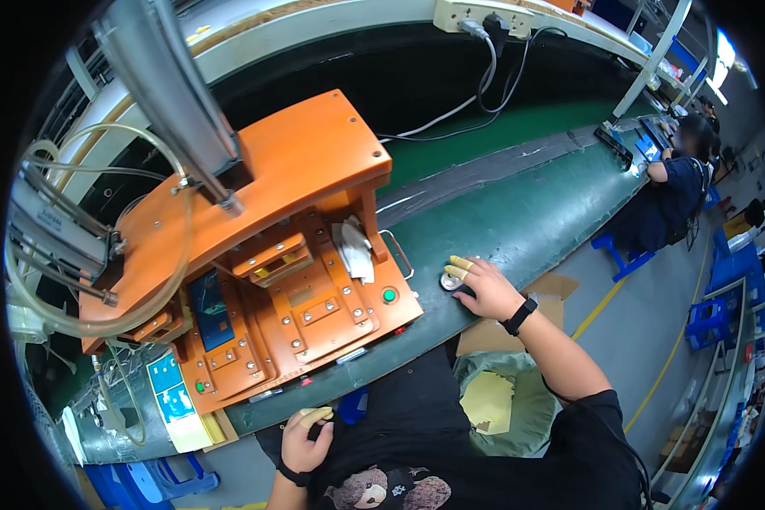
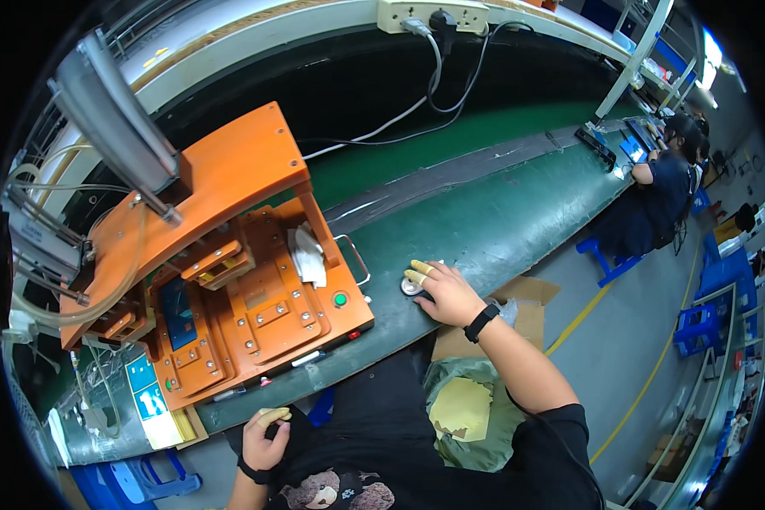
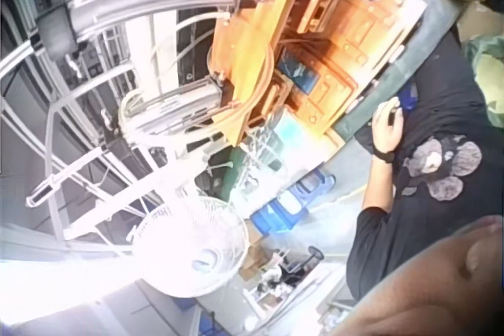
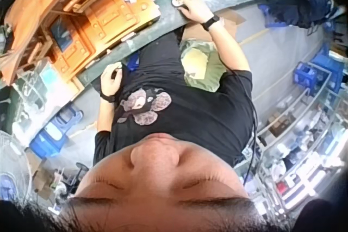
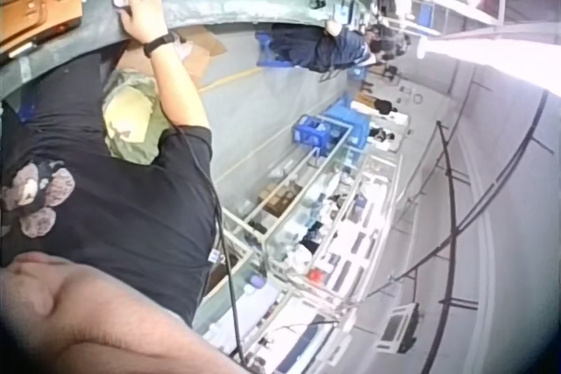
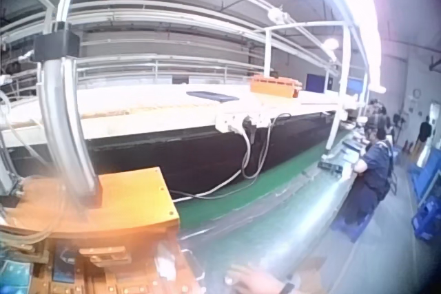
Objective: Operating a pneumatic press to assemble or shape plastic components on a factory floor.
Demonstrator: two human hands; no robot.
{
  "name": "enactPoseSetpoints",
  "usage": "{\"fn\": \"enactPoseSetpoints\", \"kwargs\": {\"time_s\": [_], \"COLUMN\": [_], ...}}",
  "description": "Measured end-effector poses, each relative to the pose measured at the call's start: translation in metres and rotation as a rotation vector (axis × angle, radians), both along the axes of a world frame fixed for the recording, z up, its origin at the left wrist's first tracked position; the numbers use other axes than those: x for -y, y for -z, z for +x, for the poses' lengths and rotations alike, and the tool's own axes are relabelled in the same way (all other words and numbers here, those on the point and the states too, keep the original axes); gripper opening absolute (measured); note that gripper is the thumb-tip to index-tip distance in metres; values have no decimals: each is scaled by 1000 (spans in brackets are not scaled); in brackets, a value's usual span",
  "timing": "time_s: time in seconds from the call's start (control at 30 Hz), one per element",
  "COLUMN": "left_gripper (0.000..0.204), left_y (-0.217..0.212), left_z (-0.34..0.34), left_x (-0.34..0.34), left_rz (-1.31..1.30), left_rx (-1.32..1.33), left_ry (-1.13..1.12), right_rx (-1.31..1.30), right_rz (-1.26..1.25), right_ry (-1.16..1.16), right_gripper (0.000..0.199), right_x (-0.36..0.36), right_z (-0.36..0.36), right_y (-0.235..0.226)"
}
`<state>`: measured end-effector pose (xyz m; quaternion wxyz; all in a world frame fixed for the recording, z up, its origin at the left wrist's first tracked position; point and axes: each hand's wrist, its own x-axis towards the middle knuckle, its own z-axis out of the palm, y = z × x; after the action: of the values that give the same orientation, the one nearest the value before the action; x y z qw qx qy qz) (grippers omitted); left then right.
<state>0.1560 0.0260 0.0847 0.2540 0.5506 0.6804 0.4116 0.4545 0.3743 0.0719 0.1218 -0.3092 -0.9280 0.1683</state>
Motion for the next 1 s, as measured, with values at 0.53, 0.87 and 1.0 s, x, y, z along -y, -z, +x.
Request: {"fn": "enactPoseSetpoints", "kwargs": {"time_s": [0.53, 0.87, 1.0], "left_gripper": [19, 38, 37], "left_y": [-9, 19, 26], "left_z": [-77, -119, -129], "left_x": [58, 42, 28], "left_rz": [537, 522, 494], "left_rx": [-124, 18, 32], "left_ry": [-465, -880, -913], "right_rx": [94, -867, -1081], "right_rz": [199, -100, 140], "right_ry": [208, 437, 211], "right_gripper": [67, 40, 35], "right_x": [46, 30, -13], "right_z": [-25, -35, -81], "right_y": [21, -50, -169]}}
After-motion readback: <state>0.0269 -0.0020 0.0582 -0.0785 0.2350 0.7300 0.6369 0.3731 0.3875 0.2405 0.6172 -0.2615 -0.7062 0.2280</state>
